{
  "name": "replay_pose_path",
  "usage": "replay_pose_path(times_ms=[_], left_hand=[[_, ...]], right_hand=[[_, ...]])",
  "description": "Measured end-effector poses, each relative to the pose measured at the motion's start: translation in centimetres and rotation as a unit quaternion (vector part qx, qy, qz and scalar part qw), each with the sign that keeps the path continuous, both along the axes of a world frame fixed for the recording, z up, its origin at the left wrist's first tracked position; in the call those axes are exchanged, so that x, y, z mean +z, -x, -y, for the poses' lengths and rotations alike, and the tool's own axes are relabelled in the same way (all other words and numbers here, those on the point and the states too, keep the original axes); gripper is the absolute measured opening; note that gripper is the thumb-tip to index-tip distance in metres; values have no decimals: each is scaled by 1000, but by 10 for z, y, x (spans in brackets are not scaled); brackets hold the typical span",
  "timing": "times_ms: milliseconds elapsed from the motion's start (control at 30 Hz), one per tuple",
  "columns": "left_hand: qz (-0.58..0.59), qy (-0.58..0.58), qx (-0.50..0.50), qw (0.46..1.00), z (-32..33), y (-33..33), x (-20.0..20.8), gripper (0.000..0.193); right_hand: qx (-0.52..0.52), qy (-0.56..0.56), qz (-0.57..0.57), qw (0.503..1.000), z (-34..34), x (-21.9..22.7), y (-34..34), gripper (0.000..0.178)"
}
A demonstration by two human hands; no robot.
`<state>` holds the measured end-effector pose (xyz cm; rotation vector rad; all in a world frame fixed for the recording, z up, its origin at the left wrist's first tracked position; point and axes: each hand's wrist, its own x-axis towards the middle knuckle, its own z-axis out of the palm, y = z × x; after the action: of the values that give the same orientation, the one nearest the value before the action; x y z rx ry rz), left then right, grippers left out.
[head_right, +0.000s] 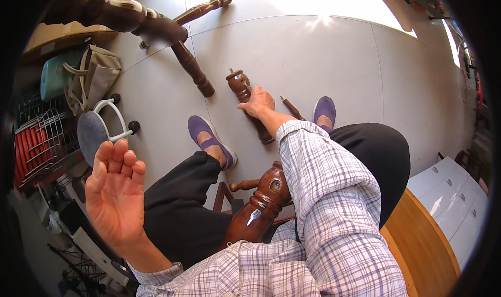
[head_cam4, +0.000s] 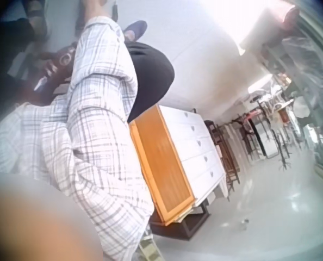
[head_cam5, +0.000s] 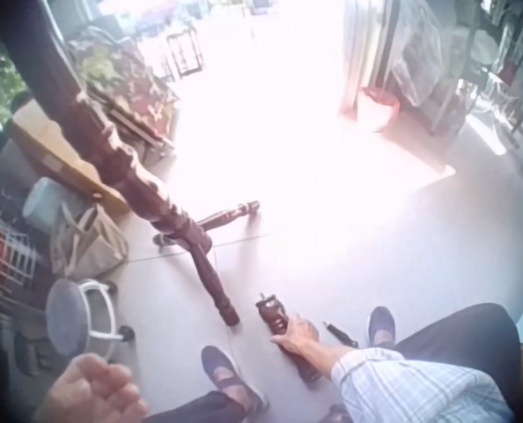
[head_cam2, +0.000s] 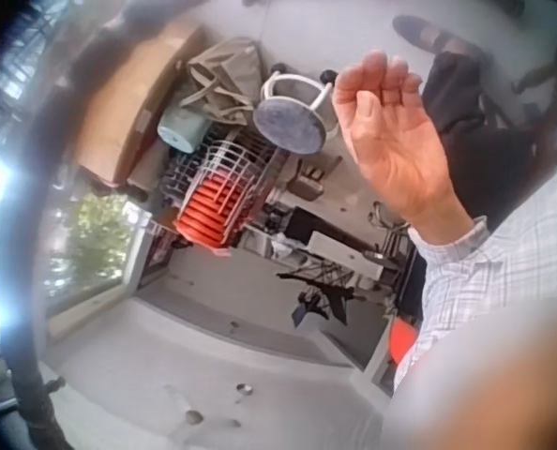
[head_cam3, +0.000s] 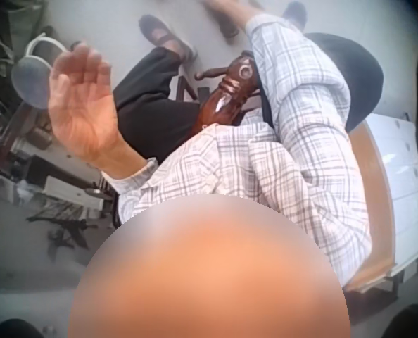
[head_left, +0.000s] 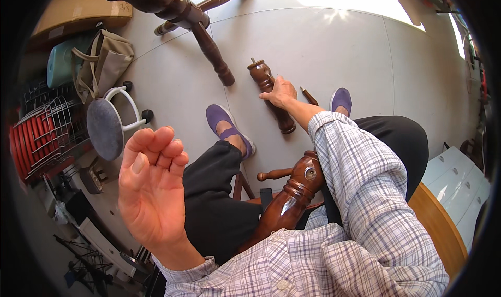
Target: The person assembles a wooden table by inserting and tightening the legs into the central base. They use a small wooden mallet to tap the legs into place and ensure a secure fit.
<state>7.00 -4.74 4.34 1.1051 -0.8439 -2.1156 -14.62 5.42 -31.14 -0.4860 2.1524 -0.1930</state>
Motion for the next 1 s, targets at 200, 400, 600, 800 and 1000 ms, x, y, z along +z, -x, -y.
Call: replay_pose_path(times_ms=[200,400,600,800,1000], left_hand=[[-26,8,-12,1000,6,-3,-2,40],[-10,39,-15,999,10,-3,-6,44],[23,111,-105,988,-15,9,-13,41],[82,138,-324,932,-69,13,-26,22],[175,151,-430,873,-124,-3,-56,24]], right_hand=[[51,48,-41,997,0,3,7,63],[94,65,-21,993,32,28,54,44],[38,150,13,988,31,145,64,30],[-78,375,134,914,-40,273,44,28],[-162,437,220,857,-152,329,6,40]])
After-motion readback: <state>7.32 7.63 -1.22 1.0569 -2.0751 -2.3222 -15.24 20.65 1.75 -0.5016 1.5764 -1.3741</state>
